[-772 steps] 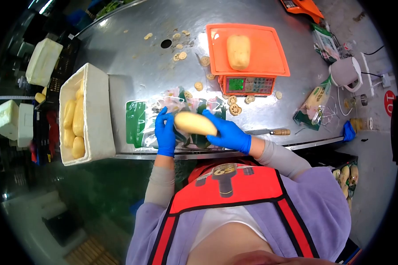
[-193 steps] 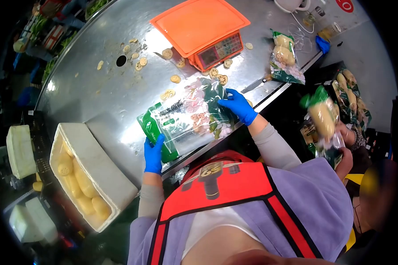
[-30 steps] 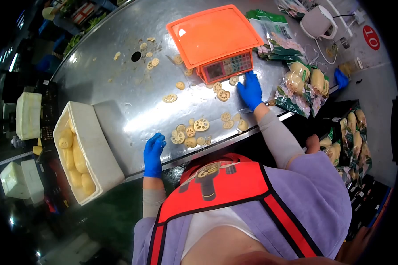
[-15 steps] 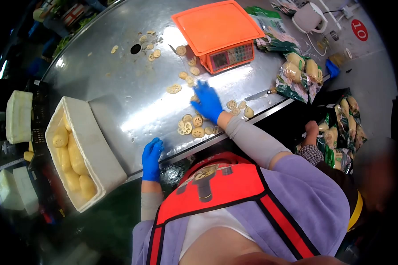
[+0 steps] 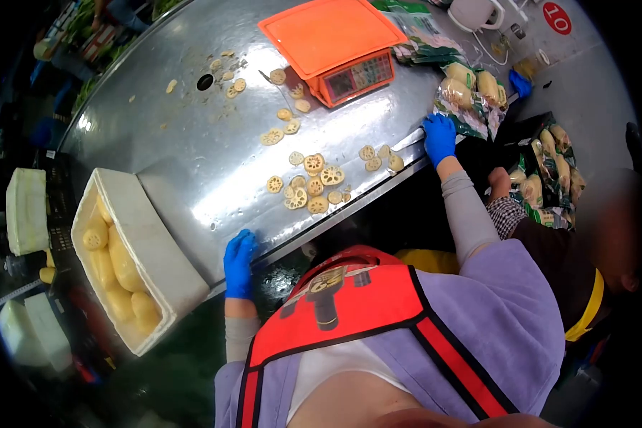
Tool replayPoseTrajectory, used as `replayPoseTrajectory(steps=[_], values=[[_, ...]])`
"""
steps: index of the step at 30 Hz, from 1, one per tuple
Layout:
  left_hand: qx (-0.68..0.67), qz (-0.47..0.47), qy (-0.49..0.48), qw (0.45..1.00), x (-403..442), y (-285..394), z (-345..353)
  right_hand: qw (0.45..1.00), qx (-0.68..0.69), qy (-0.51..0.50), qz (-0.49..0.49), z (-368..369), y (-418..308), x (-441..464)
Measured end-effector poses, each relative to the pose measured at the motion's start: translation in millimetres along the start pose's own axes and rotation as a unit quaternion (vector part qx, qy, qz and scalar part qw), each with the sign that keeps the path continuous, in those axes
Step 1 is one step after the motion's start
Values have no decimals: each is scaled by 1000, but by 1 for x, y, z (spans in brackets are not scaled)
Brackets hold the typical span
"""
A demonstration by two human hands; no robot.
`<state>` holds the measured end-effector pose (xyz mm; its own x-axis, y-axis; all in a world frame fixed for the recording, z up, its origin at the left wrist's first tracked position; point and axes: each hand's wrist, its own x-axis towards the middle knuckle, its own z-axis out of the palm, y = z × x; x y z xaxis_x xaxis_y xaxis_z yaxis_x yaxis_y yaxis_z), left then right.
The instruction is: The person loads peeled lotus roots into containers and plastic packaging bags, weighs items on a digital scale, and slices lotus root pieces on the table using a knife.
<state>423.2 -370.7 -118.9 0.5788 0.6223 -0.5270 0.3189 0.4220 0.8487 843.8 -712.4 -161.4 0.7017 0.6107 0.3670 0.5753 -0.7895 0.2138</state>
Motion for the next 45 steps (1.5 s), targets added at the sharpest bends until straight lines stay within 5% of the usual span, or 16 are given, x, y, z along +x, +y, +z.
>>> replayPoseTrajectory(steps=[3,10,18,23,28,31,33,35,37,39,41,45], values=[[2,-10,-9,1000,2,4,4,992,42,-107,41,-18,-8,5],[27,13,-17,999,6,1,6,987,144,-74,1,-38,-95,-12],[5,5,-22,1000,-1,-3,2,959,218,-162,82,-57,-214,-9],[14,-8,-22,1000,-6,0,7,936,323,-119,-74,-78,-280,-13],[31,38,-2,999,-6,-10,-5,931,364,-17,16,-61,-240,11],[40,-4,40,998,-23,7,0,946,298,-119,47,-58,-187,11],[41,25,45,998,-19,-11,-11,946,314,-79,4,-59,-169,9],[45,51,49,996,-22,-17,-16,946,319,-60,-12,-61,-173,19],[40,61,57,996,-24,-16,-17,901,432,7,-36,-52,-192,48],[50,69,69,994,-23,-17,-17,850,526,-29,6,-41,-221,84],[59,73,83,992,-24,-19,-14,866,500,-34,-4,-23,-251,121],[336,209,161,904,-12,-27,-8,918,372,-134,0,9,-287,185]])
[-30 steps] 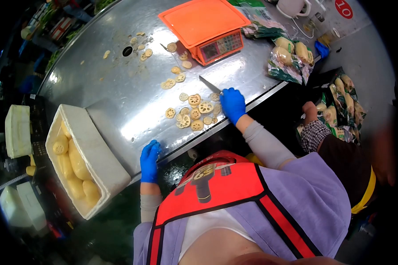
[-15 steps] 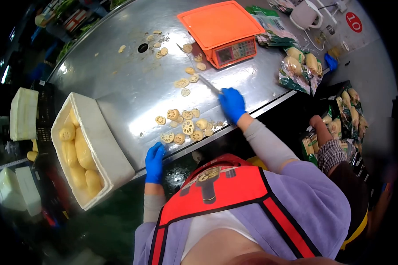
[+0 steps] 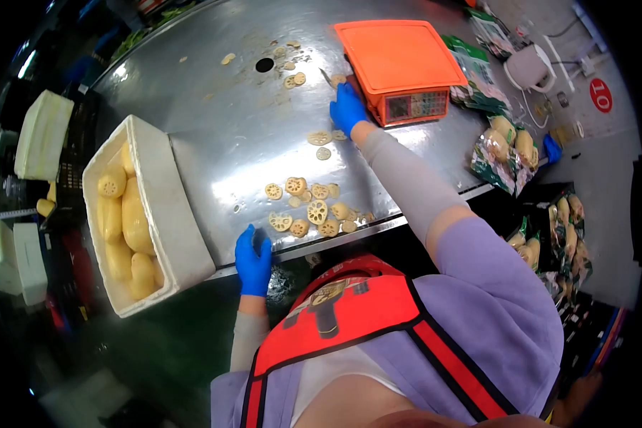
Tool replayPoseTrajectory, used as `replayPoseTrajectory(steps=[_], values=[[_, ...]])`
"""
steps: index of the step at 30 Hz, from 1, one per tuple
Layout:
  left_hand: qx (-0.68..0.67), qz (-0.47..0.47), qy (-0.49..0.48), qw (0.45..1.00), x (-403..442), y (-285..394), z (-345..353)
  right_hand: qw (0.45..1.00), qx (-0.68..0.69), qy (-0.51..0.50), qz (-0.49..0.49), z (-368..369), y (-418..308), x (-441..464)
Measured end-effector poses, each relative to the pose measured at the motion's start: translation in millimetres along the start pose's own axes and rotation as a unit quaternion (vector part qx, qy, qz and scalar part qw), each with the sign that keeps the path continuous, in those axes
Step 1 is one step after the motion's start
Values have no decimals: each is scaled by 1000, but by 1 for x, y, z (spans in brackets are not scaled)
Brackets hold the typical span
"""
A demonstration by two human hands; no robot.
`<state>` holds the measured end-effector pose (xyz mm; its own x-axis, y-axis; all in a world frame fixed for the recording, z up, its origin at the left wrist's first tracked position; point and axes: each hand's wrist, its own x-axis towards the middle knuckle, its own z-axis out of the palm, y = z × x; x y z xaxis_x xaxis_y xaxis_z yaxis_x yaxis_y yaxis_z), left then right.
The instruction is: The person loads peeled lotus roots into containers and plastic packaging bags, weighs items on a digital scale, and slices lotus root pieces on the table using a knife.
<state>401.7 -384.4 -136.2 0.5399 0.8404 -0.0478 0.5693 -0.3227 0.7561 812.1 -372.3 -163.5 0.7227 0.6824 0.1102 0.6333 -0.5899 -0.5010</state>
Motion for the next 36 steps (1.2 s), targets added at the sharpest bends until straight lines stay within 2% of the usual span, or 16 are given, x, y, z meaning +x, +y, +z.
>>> replayPoseTrajectory(steps=[1,5,9,13,17,20,21,23,24,27,28,29,31,33,34,36], values=[[97,89,29,991,4,-2,3,998,-45,-5,37,7,-2,12],[186,118,73,973,14,-3,12,994,-76,72,-30,20,19,35],[203,121,73,969,15,3,13,997,-59,-33,-32,20,25,23],[203,107,71,971,14,4,15,962,240,4,-130,66,11,-44],[200,101,45,974,14,1,15,946,242,-119,-183,43,-40,-120],[198,101,42,974,14,1,15,909,383,-158,-35,-1,-51,-132],[196,105,40,974,15,1,14,905,415,-92,-17,-3,-43,-131],[190,108,35,975,14,-1,13,913,405,-2,50,-18,-33,-127],[188,112,32,975,13,-1,13,933,352,-27,68,-20,-24,-126],[189,115,18,975,14,0,13,984,167,25,-58,29,-18,-150],[181,108,17,977,14,-5,14,967,250,-37,4,35,-29,-159],[174,100,16,980,15,-7,15,966,235,-98,-43,28,-37,-162],[168,115,16,979,13,-9,14,980,166,44,-97,19,-48,-169],[168,117,18,979,15,-10,15,907,413,56,52,-4,-47,-162],[167,119,19,979,15,-10,14,917,387,94,5,-23,-41,-155],[128,129,6,983,15,-8,11,873,481,65,50,-79,-22,-144]])
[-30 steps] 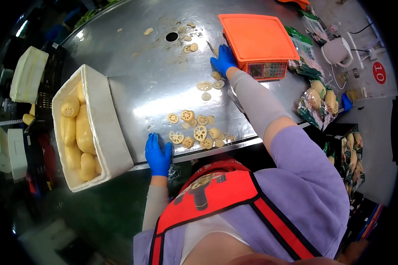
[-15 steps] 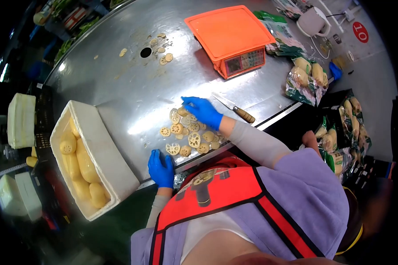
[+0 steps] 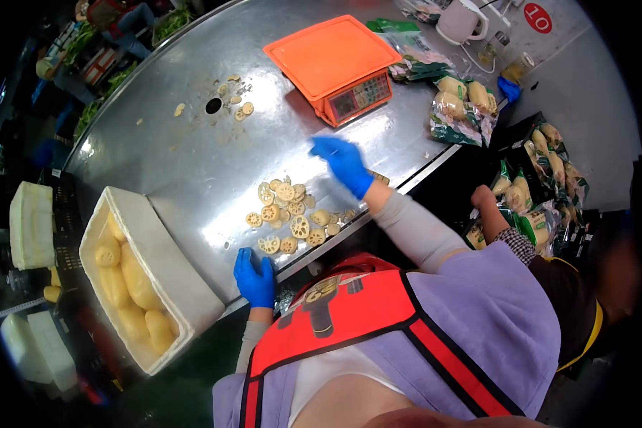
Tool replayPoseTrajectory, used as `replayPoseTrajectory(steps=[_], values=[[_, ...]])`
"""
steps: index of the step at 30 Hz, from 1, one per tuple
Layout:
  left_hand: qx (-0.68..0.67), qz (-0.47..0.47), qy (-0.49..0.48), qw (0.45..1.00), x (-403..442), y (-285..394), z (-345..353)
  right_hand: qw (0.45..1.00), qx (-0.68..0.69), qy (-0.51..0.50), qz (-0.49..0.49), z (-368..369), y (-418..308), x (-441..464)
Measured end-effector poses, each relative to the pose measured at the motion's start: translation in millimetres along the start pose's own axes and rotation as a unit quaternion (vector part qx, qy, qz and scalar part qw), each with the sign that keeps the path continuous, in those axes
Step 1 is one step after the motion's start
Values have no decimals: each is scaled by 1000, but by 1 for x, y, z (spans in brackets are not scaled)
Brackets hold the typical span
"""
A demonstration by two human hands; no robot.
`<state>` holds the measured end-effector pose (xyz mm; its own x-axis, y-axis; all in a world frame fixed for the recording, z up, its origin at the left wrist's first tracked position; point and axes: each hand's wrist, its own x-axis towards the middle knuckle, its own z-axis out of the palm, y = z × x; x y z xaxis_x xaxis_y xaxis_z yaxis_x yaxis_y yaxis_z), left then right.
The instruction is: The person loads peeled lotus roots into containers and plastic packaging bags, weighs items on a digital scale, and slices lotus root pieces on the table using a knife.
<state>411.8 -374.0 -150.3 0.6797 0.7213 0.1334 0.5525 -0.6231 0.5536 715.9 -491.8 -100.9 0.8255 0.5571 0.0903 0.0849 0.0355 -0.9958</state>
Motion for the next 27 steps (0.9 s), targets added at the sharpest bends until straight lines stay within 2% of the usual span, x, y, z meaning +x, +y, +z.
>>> replayPoseTrajectory(steps=[2,5,7,9,10,11,12,13,14,16,17,18,19,21,22,23,25,27], values=[[-25,4,8,1000,-1,-4,0,991,-21,115,-66,-53,-2,21],[-81,12,19,996,-5,-17,-3,963,15,261,-68,-135,3,48],[-108,17,27,994,-8,-19,-9,952,-20,293,-83,-163,-7,65],[-133,-3,26,991,-13,-15,-17,956,-93,266,-79,-170,-21,89],[-127,-8,35,991,-14,-16,-16,950,-159,235,-130,-187,1,118],[-123,8,40,992,-16,-20,-13,929,-260,219,-149,-186,-3,137],[-114,18,48,992,-20,-23,-14,919,-293,197,-174,-183,-5,155],[-117,-19,55,991,-22,-15,-17,908,-332,167,-191,-186,-2,178],[-117,-33,67,990,-22,-8,-19,904,-377,160,-121,-194,11,211],[-107,-28,95,989,-26,-4,-22,856,-469,117,-186,-176,14,233],[-112,-35,95,989,-27,1,-26,862,-460,65,-202,-173,18,246],[-103,-44,108,988,-30,3,-32,866,-419,64,-266,-155,11,235],[-100,-50,116,987,-31,10,-34,866,-415,55,-272,-136,3,223],[-115,-101,138,979,-43,10,-34,902,-363,-14,-235,-109,-13,185],[-122,-118,141,975,-51,5,-32,927,-302,-2,-224,-101,-8,164],[-116,-128,154,973,-61,-3,-27,923,-284,-8,-258,-106,18,155],[-81,-144,164,973,-76,-5,-28,928,-305,-24,-211,-103,40,116],[-102,-191,159,963,-85,1,-30,908,-362,-52,-203,-94,60,92]])
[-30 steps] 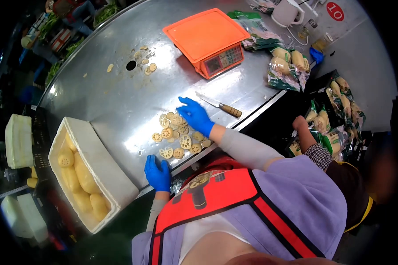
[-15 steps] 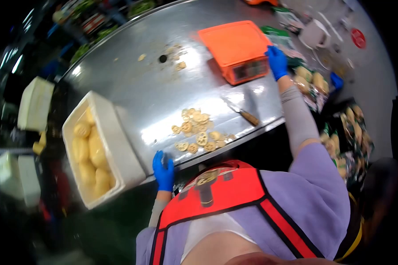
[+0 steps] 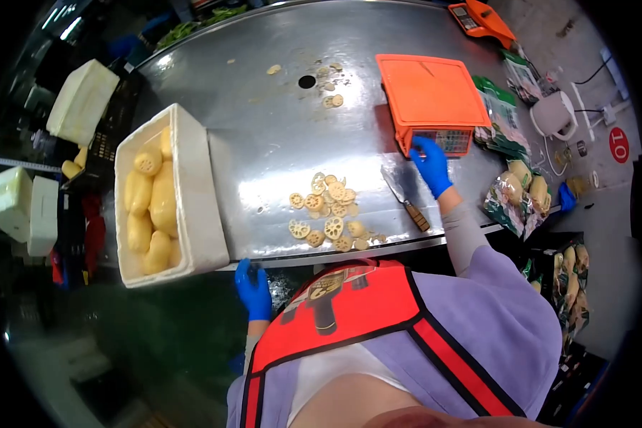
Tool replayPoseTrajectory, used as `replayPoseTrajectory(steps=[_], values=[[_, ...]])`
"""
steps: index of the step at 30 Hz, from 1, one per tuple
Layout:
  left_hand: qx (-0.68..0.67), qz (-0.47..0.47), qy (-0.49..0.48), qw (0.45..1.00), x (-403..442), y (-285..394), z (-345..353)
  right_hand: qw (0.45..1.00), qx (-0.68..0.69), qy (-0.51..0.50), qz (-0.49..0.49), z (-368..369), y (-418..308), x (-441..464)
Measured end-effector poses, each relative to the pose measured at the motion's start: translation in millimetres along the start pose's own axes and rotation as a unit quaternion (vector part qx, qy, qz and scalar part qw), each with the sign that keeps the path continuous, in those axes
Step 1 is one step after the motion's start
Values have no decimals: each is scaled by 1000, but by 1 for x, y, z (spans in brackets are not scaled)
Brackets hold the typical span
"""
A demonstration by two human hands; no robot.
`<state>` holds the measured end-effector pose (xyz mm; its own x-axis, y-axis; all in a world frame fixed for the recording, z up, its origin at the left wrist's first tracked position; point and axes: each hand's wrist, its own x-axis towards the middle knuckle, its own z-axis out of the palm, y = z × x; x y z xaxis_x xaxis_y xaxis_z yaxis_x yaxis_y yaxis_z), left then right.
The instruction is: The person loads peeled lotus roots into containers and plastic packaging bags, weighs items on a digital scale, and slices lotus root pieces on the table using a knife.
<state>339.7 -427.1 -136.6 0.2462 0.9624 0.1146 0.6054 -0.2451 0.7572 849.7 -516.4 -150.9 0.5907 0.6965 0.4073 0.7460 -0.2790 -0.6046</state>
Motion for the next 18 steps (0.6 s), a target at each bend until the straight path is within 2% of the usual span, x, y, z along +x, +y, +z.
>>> replayPoseTrajectory(steps=[2,3,6,10,13,14,16,18], values=[[-15,-13,2,1000,-6,2,4,996,-69,26,-48,7,-10,-4],[-13,-11,-4,1000,-5,4,4,996,-54,44,-52,5,-16,0],[13,4,-35,999,7,12,8,996,-67,49,-32,14,-7,9],[48,42,9,998,25,2,19,994,-75,68,-35,20,-11,22],[57,-21,-17,998,35,-2,25,989,-72,110,-66,24,-10,38],[55,-17,-19,998,34,-7,26,989,-75,114,-64,19,-8,41],[59,-31,-6,998,33,-13,29,997,47,56,20,6,-6,52],[53,-31,-7,998,29,-17,26,991,51,113,52,-32,-11,73]])
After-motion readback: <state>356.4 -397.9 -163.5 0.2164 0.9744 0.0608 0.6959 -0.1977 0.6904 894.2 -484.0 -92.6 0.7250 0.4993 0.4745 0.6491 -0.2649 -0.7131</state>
